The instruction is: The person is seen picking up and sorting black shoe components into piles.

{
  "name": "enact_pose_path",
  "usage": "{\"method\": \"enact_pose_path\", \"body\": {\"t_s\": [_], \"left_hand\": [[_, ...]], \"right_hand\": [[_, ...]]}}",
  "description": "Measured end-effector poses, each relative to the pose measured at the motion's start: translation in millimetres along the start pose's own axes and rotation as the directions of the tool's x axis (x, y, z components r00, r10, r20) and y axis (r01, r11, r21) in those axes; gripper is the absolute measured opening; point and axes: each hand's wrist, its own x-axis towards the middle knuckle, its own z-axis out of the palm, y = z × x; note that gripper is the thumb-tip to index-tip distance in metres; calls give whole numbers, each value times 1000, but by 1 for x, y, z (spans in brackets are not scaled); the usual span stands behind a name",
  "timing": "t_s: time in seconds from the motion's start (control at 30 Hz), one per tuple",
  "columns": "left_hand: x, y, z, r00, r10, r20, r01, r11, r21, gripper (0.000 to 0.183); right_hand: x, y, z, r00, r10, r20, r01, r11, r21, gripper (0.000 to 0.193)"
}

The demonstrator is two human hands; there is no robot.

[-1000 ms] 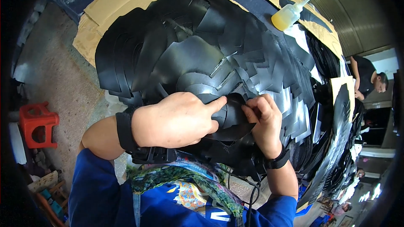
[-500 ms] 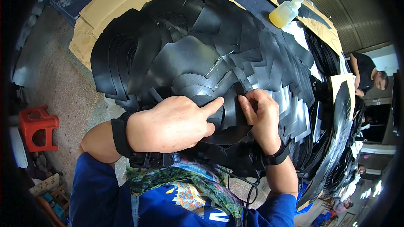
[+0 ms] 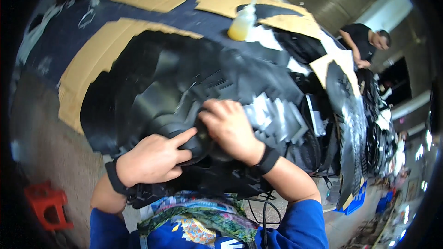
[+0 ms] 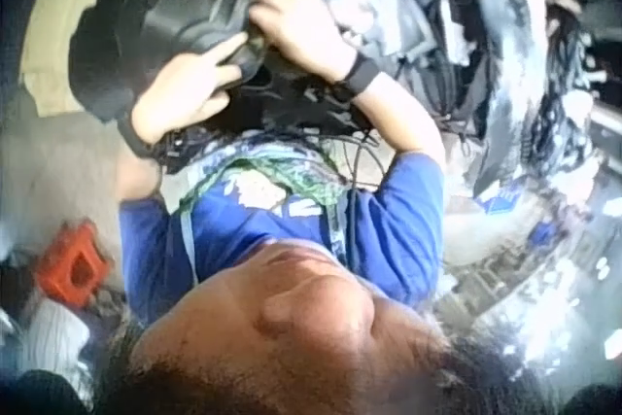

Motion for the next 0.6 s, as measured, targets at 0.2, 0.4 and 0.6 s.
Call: {"method": "enact_pose_path", "body": {"t_s": [0.2,0.4,0.6], "left_hand": [[-25,13,-22,956,-265,-124,172,851,-496,26],[-81,33,-8,733,-650,-199,88,381,-920,30],[-49,46,27,696,-634,-338,-146,336,-931,27]], "right_hand": [[-13,7,-8,988,-88,125,106,984,-146,37],[14,-37,-47,992,-67,-110,117,819,561,25],[12,-85,-36,994,18,109,-92,686,722,35]]}}
